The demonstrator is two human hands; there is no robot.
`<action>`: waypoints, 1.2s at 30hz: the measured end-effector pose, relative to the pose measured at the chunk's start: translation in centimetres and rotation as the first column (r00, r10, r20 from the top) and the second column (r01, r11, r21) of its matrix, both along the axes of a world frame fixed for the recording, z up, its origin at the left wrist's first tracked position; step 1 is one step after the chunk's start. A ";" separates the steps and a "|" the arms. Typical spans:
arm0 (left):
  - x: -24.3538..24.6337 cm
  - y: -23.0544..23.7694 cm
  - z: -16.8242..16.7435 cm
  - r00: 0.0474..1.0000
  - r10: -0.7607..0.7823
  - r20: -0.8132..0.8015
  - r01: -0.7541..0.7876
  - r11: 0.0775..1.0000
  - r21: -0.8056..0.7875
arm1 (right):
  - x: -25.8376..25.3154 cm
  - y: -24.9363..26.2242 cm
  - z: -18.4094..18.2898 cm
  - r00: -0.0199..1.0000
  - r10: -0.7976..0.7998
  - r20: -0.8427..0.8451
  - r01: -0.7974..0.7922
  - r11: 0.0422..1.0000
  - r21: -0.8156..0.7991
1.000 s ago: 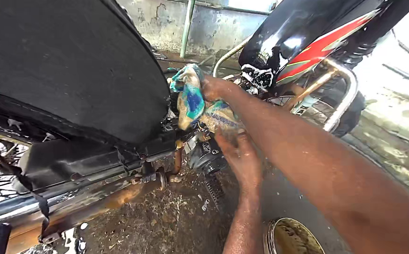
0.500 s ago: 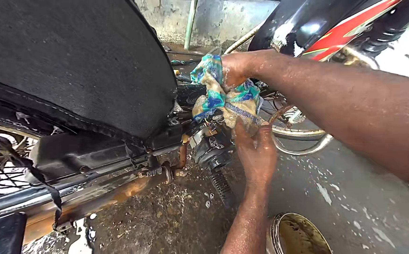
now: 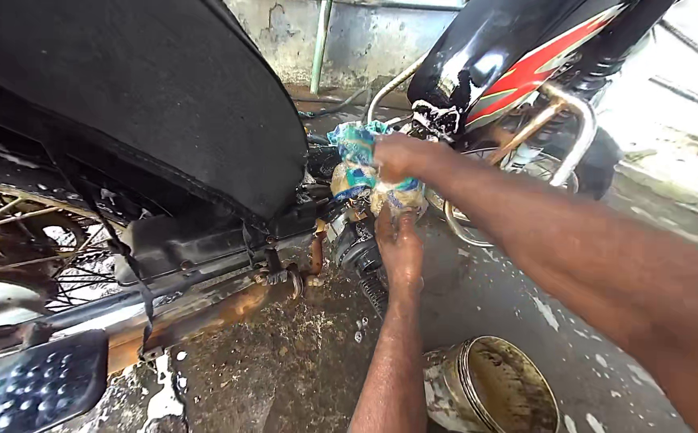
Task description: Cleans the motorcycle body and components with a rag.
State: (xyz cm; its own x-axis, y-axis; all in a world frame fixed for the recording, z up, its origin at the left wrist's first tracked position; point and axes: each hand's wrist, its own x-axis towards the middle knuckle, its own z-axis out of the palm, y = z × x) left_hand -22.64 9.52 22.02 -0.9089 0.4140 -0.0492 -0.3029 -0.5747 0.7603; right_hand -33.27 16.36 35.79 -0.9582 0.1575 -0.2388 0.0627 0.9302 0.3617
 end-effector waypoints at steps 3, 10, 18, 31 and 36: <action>0.2 -0.4 -0.1 0.998 0.032 0.050 -0.034 0.998 0.055 | 3.7 -1.3 -0.5 0.999 0.015 -0.039 -0.015 1.000 -0.011; 1.5 -1.3 1.9 0.999 0.019 0.044 -0.027 0.982 0.189 | 9.9 -1.5 1.0 0.783 -0.307 -0.542 -0.081 0.813 -0.577; 7.2 -0.4 2.6 0.927 0.017 -0.375 0.023 0.995 0.101 | 22.6 -4.3 -1.3 0.023 -0.745 -0.667 -0.563 0.541 -0.624; 2.8 -1.0 -2.8 0.938 0.331 0.099 -0.320 0.940 -0.116 | 8.1 0.9 -11.3 0.725 -0.462 -0.511 0.141 0.826 -0.546; 2.5 -1.5 -3.3 0.916 0.396 0.059 -0.388 0.914 -0.118 | 7.6 1.2 -11.3 0.794 -0.364 -0.486 0.104 0.870 -0.482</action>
State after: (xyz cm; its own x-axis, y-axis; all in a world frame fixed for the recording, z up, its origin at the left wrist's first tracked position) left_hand -20.12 8.05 18.67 -0.9883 0.0142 -0.1517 -0.1317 -0.5807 0.8034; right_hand -25.66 17.60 24.51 -0.8877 0.4068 0.2157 0.3633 0.9066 -0.2146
